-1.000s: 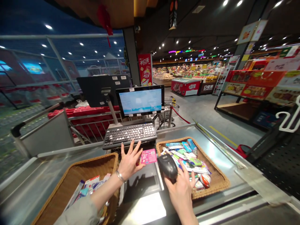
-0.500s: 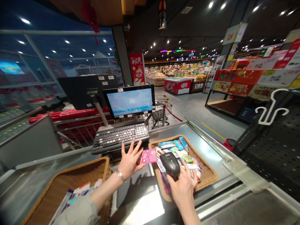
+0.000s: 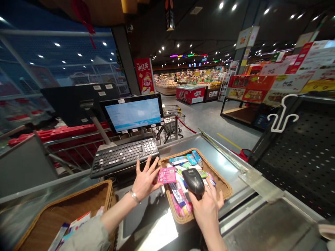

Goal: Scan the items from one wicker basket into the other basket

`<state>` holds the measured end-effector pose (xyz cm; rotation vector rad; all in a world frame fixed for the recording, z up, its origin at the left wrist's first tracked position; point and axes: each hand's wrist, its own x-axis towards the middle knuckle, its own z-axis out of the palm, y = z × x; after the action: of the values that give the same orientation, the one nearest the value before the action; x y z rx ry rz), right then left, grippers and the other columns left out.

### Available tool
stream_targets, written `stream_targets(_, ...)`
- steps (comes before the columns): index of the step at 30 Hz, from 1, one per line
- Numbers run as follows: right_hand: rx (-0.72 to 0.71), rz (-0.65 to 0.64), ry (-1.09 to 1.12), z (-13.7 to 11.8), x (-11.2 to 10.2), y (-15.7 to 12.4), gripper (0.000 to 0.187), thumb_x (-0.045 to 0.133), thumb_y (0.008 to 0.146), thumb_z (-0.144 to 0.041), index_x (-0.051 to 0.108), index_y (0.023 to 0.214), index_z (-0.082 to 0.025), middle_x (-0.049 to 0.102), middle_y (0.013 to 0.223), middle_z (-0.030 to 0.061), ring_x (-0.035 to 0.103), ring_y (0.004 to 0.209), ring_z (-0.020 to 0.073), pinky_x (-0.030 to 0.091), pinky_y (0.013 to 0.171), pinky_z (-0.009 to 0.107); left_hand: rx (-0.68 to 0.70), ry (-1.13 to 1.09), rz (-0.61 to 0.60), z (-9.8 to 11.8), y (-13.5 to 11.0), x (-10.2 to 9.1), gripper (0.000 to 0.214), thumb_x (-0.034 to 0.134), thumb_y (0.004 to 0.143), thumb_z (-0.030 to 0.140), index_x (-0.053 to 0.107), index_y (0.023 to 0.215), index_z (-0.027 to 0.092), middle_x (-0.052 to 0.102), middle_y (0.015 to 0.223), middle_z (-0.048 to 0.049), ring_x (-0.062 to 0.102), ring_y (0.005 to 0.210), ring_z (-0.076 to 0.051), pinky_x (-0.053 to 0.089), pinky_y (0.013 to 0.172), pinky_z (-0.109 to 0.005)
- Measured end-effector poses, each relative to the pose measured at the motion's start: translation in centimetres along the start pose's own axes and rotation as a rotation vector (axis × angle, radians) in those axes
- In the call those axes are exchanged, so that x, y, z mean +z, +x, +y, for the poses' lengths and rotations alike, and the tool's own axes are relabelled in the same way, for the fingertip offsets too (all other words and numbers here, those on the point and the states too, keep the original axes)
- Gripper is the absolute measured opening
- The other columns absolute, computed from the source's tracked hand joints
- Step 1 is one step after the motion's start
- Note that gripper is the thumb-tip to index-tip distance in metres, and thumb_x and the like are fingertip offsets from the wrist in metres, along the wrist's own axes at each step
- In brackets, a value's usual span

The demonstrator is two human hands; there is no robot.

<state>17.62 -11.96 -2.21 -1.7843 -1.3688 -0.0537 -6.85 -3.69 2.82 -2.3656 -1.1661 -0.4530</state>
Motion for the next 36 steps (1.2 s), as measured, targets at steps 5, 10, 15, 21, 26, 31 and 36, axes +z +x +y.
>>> stream_targets(5, 0.038, 0.043, -0.042, 1.4, -0.7, 0.1, 0.055, 0.044, 0.08, -0.064, 0.069, 0.102, -0.02, 0.063, 0.122, 0.0138, 0.049, 0.121, 0.0284, 0.013, 0.109, 0.051, 0.052, -0.031, -0.016, 0.9, 1.0, 1.0, 0.066, 0.054, 0.078, 0.065, 0.051, 0.131, 0.025, 0.029, 0.154, -0.008, 0.007, 0.146, -0.032, -0.01, 0.109, -0.07)
stream_targets(10, 0.075, 0.058, -0.076, 3.1, -1.3, 0.0, 0.057, 0.043, 0.079, -0.066, 0.07, 0.099, -0.019, 0.066, 0.116, 0.014, 0.049, 0.121, 0.03, 0.014, 0.109, 0.053, 0.118, -0.062, -0.015, 1.8, 2.0, 2.3, 0.07, 0.057, 0.076, 0.066, 0.05, 0.131, 0.024, 0.032, 0.153, -0.0101, 0.01, 0.146, -0.033, -0.008, 0.109, -0.071)
stream_targets(15, 0.122, 0.081, -0.094, 3.9, -2.0, 0.1, 0.058, 0.042, 0.079, -0.067, 0.071, 0.096, -0.019, 0.067, 0.113, 0.0139, 0.049, 0.121, 0.0306, 0.013, 0.109, 0.055, 0.234, -0.086, -0.023, 2.7, 2.9, 4.0, 0.074, 0.052, 0.078, 0.067, 0.04, 0.14, 0.028, 0.033, 0.153, -0.0076, 0.012, 0.146, -0.032, -0.01, 0.108, -0.071)
stream_targets(21, 0.158, 0.093, -0.104, 4.5, -2.1, 0.1, 0.057, 0.044, 0.078, -0.066, 0.07, 0.096, -0.019, 0.067, 0.113, 0.0137, 0.05, 0.12, 0.0307, 0.012, 0.109, 0.056, 0.14, -0.068, -0.015, 3.6, 3.4, 5.5, 0.058, 0.048, 0.09, 0.049, 0.032, 0.144, 0.036, 0.033, 0.153, -0.0033, 0.017, 0.145, -0.03, -0.005, 0.11, -0.072)
stream_targets(26, 0.172, 0.092, -0.1, 4.1, -1.7, 0.2, 0.057, 0.044, 0.077, -0.067, 0.071, 0.095, -0.02, 0.068, 0.111, 0.0126, 0.05, 0.12, 0.0306, 0.012, 0.109, 0.055, 0.076, -0.067, -0.028, 3.0, 3.1, 4.5, 0.058, 0.047, 0.089, 0.052, 0.036, 0.143, 0.032, 0.03, 0.154, -0.0053, 0.013, 0.146, -0.03, -0.005, 0.111, -0.07)
stream_targets(31, 0.167, 0.101, -0.072, 2.2, -0.9, 0.5, 0.061, 0.043, 0.077, -0.068, 0.071, 0.097, -0.019, 0.067, 0.114, 0.014, 0.051, 0.119, 0.0308, 0.015, 0.109, 0.053, 0.036, -0.052, -0.067, 1.6, 1.6, 2.4, 0.061, 0.045, 0.089, 0.055, 0.036, 0.143, 0.029, 0.024, 0.156, -0.0066, 0.011, 0.146, -0.032, -0.003, 0.111, -0.07)
stream_targets(36, 0.129, 0.079, -0.001, -0.3, 0.2, 0.6, 0.061, 0.042, 0.077, -0.068, 0.07, 0.099, -0.019, 0.066, 0.116, 0.0135, 0.051, 0.119, 0.0299, 0.016, 0.11, 0.051, -0.038, -0.009, -0.075, -0.2, -0.8, 0.5, 0.067, 0.046, 0.088, 0.055, 0.029, 0.147, 0.028, 0.023, 0.156, -0.0083, 0.01, 0.145, -0.033, -0.001, 0.111, -0.069)
